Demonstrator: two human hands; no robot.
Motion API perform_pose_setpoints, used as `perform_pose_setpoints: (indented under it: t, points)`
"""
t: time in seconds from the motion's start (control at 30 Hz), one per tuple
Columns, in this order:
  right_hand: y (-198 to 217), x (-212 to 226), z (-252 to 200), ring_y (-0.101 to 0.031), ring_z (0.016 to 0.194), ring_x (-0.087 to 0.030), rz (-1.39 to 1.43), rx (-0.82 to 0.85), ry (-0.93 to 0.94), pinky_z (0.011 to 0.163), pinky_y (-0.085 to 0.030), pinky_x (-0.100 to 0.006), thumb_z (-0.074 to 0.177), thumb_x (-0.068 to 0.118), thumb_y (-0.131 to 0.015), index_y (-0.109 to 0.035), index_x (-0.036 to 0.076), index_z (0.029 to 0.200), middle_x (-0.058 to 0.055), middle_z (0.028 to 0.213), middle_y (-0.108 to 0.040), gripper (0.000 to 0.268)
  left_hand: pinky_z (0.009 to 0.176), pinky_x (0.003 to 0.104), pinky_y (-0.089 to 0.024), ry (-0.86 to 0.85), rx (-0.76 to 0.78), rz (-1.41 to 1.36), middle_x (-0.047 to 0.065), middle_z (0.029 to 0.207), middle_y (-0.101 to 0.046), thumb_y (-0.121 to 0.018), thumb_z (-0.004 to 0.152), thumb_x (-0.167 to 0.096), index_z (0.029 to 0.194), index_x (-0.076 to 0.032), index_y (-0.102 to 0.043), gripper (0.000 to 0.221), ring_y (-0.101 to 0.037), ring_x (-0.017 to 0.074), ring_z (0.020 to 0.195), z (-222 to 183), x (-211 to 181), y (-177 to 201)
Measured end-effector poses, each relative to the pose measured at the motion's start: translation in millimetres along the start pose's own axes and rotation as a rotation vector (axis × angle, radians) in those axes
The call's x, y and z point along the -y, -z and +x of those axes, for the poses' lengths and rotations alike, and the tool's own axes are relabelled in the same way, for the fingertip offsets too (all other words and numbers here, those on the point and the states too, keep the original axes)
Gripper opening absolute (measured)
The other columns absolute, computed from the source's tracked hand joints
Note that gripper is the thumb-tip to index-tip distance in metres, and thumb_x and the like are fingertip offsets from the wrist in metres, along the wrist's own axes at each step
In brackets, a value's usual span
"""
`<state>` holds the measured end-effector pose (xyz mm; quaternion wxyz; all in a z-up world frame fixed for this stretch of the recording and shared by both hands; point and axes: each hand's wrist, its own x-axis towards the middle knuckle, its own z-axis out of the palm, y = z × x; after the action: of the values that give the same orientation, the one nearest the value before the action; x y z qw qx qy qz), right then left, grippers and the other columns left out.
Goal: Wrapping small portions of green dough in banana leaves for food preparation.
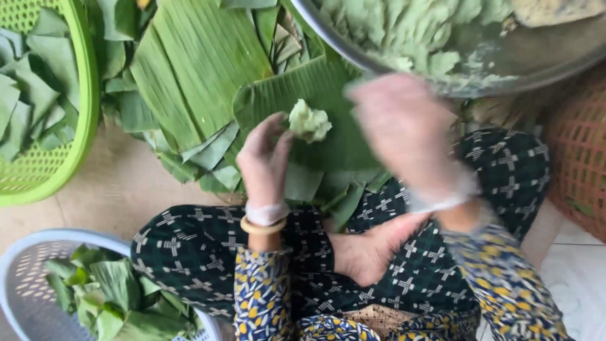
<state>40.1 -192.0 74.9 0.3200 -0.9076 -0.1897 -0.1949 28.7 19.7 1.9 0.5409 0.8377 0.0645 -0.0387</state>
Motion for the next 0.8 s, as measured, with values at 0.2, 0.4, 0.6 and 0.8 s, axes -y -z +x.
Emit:
perform_pose_setpoints:
  t: [0.2, 0.4, 0.6, 0.8]
  points:
    - [-141, -50, -54, -0.068, 0.086, -0.036, 0.177, 0.222, -0.242, 0.073, -0.058, -0.044, 0.09, 0.001, -0.07, -0.072, 0.009, 0.103, -0.009, 0.096, -0.063, 0.015, 0.075, 0.038, -0.059, -0.107, -0.093, 0.361, 0.0, 0.077, -0.067, -0.079, 0.076, -0.015, 0.09, -0.026, -0.073, 0.019, -0.072, 0.0246, 0.078, 22, 69, -47]
    - [-115, -60, -41, -0.069, 0.083, -0.032, 0.35, 0.256, -0.392, 0.078, -0.056, -0.043, 0.089, 0.001, -0.067, -0.074, 0.012, 0.101, -0.009, 0.086, -0.068, 0.018, 0.077, 0.035, -0.061, -0.102, -0.056, 0.264, -0.002, 0.084, -0.068, -0.077, 0.082, -0.015, 0.1, -0.028, -0.072, 0.022, -0.073, 0.0214, 0.084, 11, 43, -36]
    - [-105, -59, -81, -0.07, 0.094, -0.03, 0.194, 0.28, -0.396, 0.083, -0.058, -0.041, 0.089, 0.001, -0.072, -0.075, 0.01, 0.112, -0.01, 0.099, -0.069, 0.024, 0.074, 0.044, -0.06, -0.123, 0.03, 0.412, 0.004, 0.086, -0.062, -0.081, 0.08, -0.022, 0.1, -0.022, -0.069, 0.023, -0.07, 0.0305, 0.082, 10, 45, -45]
    - [-54, -12, -33, -0.067, 0.102, -0.047, 0.248, 0.274, -0.449, 0.087, -0.055, -0.055, 0.08, 0.002, -0.077, -0.07, 0.001, 0.117, -0.025, 0.108, -0.068, 0.038, 0.073, 0.05, -0.056, -0.06, 0.137, 0.469, 0.009, 0.085, -0.065, -0.078, 0.085, -0.024, 0.095, -0.018, -0.068, 0.015, -0.068, 0.0367, 0.087, 14, 38, -42]
